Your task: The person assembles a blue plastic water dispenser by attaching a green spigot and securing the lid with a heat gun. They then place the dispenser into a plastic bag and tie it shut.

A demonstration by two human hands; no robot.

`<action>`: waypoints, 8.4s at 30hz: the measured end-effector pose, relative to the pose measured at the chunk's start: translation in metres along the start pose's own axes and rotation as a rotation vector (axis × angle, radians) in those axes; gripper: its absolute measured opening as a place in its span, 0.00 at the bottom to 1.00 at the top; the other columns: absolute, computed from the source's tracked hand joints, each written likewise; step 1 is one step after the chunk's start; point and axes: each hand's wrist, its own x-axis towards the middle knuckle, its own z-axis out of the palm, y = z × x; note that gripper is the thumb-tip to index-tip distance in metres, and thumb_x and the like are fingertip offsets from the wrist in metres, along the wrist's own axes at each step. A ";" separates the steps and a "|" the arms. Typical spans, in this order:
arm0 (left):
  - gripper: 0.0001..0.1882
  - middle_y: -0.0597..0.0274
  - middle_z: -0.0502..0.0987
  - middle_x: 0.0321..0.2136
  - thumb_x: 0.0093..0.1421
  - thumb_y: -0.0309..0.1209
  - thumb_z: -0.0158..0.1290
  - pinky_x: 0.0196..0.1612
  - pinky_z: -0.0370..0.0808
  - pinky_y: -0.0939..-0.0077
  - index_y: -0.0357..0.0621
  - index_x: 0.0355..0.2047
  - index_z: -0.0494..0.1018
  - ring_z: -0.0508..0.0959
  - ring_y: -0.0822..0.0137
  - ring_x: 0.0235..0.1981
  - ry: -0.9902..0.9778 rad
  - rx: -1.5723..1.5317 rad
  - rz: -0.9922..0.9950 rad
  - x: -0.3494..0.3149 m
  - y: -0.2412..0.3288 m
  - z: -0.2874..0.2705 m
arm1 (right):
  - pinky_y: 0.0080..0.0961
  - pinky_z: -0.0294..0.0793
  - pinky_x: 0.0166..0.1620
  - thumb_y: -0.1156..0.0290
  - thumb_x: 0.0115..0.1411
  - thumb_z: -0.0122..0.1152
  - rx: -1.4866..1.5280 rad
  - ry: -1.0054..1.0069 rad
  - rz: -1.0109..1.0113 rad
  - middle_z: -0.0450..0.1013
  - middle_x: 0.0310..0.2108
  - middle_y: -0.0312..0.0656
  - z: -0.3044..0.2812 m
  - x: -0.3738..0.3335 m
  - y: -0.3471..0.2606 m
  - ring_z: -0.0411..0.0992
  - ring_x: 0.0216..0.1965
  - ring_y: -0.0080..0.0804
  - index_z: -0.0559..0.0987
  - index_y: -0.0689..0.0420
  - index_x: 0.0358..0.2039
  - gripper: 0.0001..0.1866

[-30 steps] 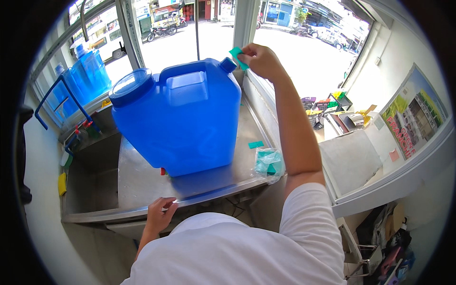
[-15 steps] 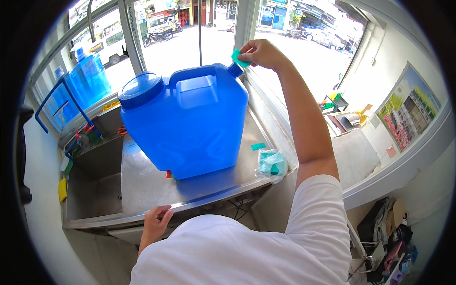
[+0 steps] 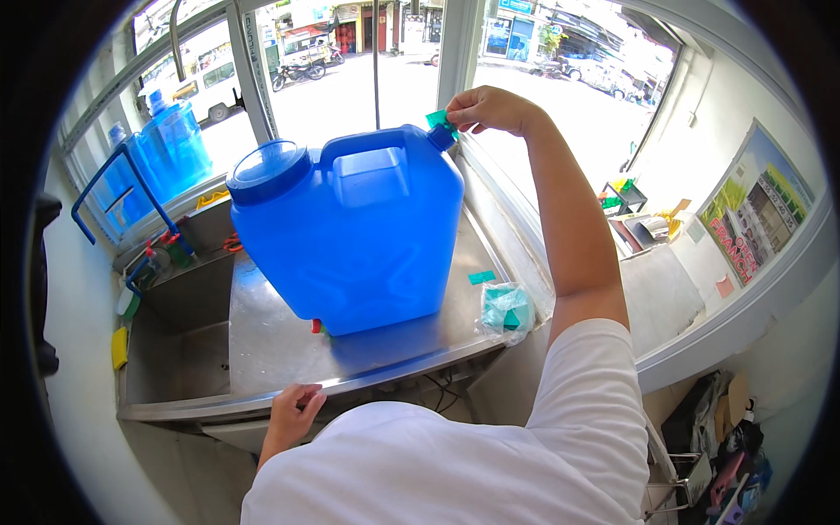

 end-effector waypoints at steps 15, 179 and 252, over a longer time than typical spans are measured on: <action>0.12 0.52 0.81 0.30 0.58 0.29 0.63 0.36 0.79 0.74 0.34 0.38 0.79 0.83 0.64 0.31 -0.004 0.002 -0.063 -0.005 -0.002 -0.004 | 0.33 0.79 0.43 0.51 0.64 0.60 -0.069 -0.221 0.188 0.78 0.38 0.36 -0.024 0.012 -0.030 0.76 0.38 0.28 0.79 0.47 0.41 0.15; 0.47 0.47 0.56 0.67 0.54 0.43 0.64 0.65 0.63 0.56 0.53 0.70 0.52 0.61 0.44 0.65 -0.446 0.215 0.431 0.080 0.050 0.161 | 0.34 0.78 0.48 0.72 0.53 0.63 -0.632 -0.274 0.564 0.79 0.45 0.51 0.219 -0.154 0.230 0.78 0.47 0.46 0.82 0.57 0.45 0.17; 0.43 0.48 0.51 0.70 0.62 0.64 0.45 0.69 0.39 0.36 0.50 0.68 0.57 0.46 0.49 0.73 -0.561 0.499 0.312 0.189 0.084 0.338 | 0.35 0.82 0.39 0.67 0.60 0.58 -0.909 -0.091 0.516 0.81 0.39 0.45 0.152 -0.105 0.182 0.82 0.41 0.40 0.84 0.50 0.39 0.10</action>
